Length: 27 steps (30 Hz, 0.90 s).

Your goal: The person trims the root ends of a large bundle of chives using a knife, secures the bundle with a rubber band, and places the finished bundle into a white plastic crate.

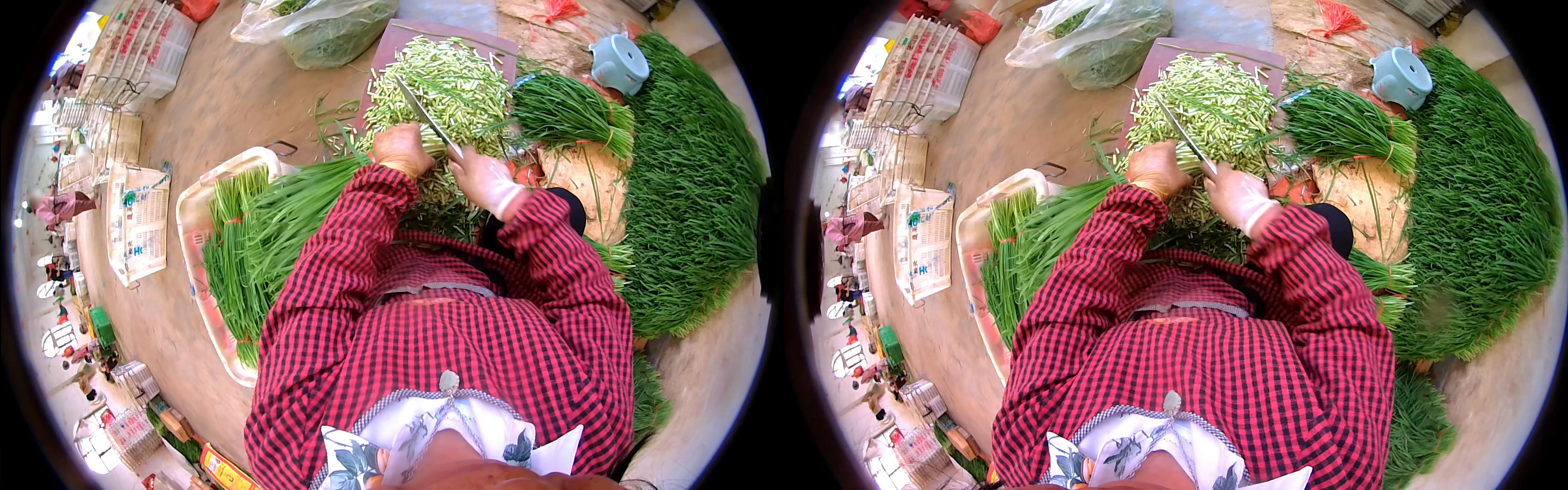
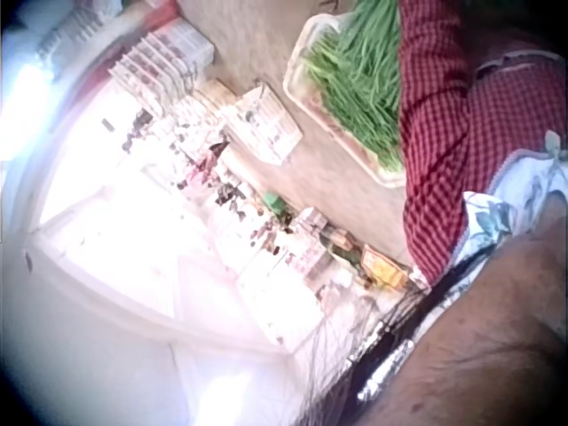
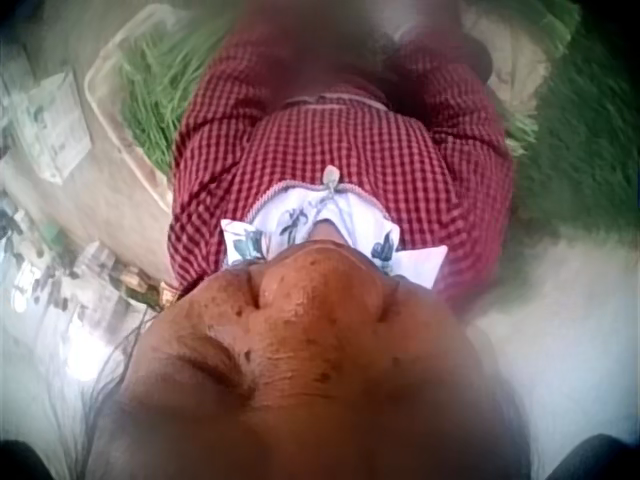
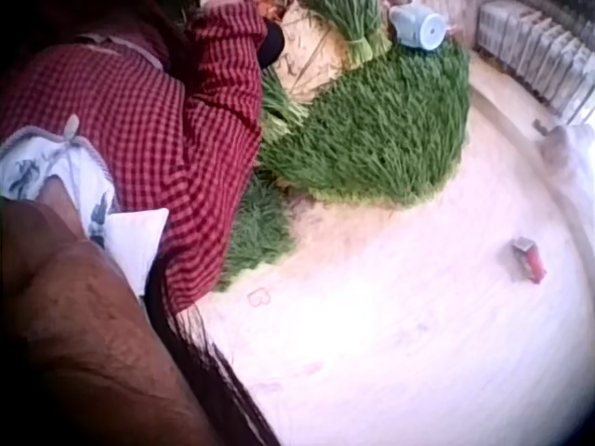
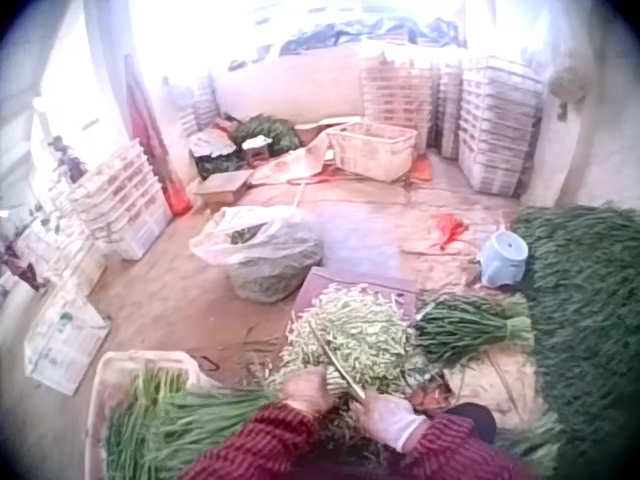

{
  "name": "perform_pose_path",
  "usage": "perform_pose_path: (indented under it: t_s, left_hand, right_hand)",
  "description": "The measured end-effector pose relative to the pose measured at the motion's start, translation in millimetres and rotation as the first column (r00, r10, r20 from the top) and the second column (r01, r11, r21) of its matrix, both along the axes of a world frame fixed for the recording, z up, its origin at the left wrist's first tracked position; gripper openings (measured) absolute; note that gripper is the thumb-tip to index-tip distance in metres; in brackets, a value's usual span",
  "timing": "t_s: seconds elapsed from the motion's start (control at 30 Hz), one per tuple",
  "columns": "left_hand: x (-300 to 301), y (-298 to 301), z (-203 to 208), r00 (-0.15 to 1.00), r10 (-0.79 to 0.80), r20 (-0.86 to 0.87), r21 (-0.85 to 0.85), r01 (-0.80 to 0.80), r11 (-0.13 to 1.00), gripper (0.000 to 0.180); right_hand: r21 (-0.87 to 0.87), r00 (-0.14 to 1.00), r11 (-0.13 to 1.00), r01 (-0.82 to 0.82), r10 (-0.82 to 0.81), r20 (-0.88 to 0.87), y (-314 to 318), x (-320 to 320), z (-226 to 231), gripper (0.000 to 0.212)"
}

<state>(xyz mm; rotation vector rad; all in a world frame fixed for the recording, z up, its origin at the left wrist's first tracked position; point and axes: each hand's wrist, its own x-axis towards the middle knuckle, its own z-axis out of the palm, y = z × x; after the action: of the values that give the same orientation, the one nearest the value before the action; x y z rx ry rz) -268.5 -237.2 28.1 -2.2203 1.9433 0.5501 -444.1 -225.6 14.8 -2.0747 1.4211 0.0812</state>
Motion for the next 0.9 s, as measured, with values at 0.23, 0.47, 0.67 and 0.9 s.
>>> perform_pose_path:
  t_s: [0.23,0.47,0.67,0.9]
  left_hand:
    - [-3,3,-1,1.000,-0.003,-0.027,-0.032,0.002,0.999,0.048]
    - [17,5,-6,0.991,-0.007,-0.132,-0.060,-0.001,0.998,0.066]
    - [41,52,109,0.937,-0.293,-0.188,-0.586,0.132,0.799,0.058]
    - [15,111,176,0.758,-0.628,0.175,-0.667,0.561,0.491,0.080]
  right_hand:
    - [0.011,0.996,0.996,0.084,-0.085,0.039,27,-16,-22,0.040]
    - [-0.095,0.991,0.988,0.124,-0.118,0.068,12,11,-75,0.040]
    - [0.128,1.000,0.992,-0.001,0.000,0.006,-16,0,-30,0.054]
    - [0.718,0.143,0.547,-0.430,-0.744,0.652,8,1,78,0.048]
